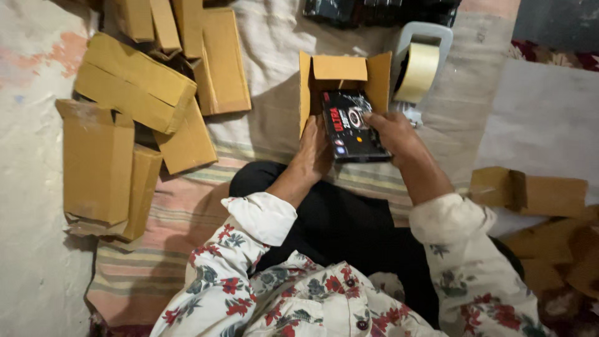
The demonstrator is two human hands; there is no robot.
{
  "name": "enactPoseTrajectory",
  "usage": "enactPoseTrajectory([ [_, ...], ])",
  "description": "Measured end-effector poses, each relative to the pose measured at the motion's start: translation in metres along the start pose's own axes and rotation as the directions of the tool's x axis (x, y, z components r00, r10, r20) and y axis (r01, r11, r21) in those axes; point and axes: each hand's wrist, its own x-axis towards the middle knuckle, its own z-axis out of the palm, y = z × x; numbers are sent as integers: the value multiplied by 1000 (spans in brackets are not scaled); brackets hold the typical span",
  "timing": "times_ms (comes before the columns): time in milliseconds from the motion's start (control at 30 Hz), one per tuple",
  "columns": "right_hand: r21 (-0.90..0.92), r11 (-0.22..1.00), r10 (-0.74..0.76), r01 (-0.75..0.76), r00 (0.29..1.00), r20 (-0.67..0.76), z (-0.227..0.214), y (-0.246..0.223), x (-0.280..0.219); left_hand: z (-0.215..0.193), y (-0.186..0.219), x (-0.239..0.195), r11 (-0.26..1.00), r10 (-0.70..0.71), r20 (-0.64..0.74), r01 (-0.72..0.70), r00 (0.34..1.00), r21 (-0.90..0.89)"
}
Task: The person unpacks smartwatch boxes, removes the watch and accessories from the inner tray, places them into small cardboard shipping boxes, and seals the boxes with packing tape. The person repeats this process for multiple units.
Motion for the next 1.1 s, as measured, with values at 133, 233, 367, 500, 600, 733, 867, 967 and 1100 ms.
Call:
enactPoseTrajectory([
  [133, 43, 979, -200, 201, 979, -26, 16, -5, 24, -15, 10, 4, 936, -50, 3, 48, 999, -348],
  [233, 38, 984, -171, 176, 980, -104, 31, -8, 42, -23, 15, -2, 966, -39, -127, 5, 991, -257],
  [367, -17, 960, -279, 278, 955, -104, 41, -6, 61, -36, 17, -13, 975, -96, 21, 98, 995, -199],
  [500, -22, 967, -254, 253, 961, -109, 40, -3, 71, -52, 30, -23, 998, 7, -169, 3, 986, 60],
  [600, -87, 971, -233, 224, 966, -109, 39, -6, 70, -66, 42, -34, 996, 13, -134, -1, 991, 88],
  [733, -373, 833, -463, 408, 884, -67, 38, -9, 41, -83, 46, -42, 998, 55, -112, -49, 992, 49],
  [867, -523, 593, -748, 613, 659, -76, 29, 13, -34, -93, 37, -39, 999, 25, -101, -30, 995, -44],
  [967, -564, 521, -823, 641, 552, -134, 24, 31, -84, -86, 32, -24, 998, -51, -104, 49, 993, -27],
  [1100, -731, 392, -896, 559, 413, -164, 32, 42, -102, -63, 22, 3, 969, -123, -146, 151, 982, 195],
])
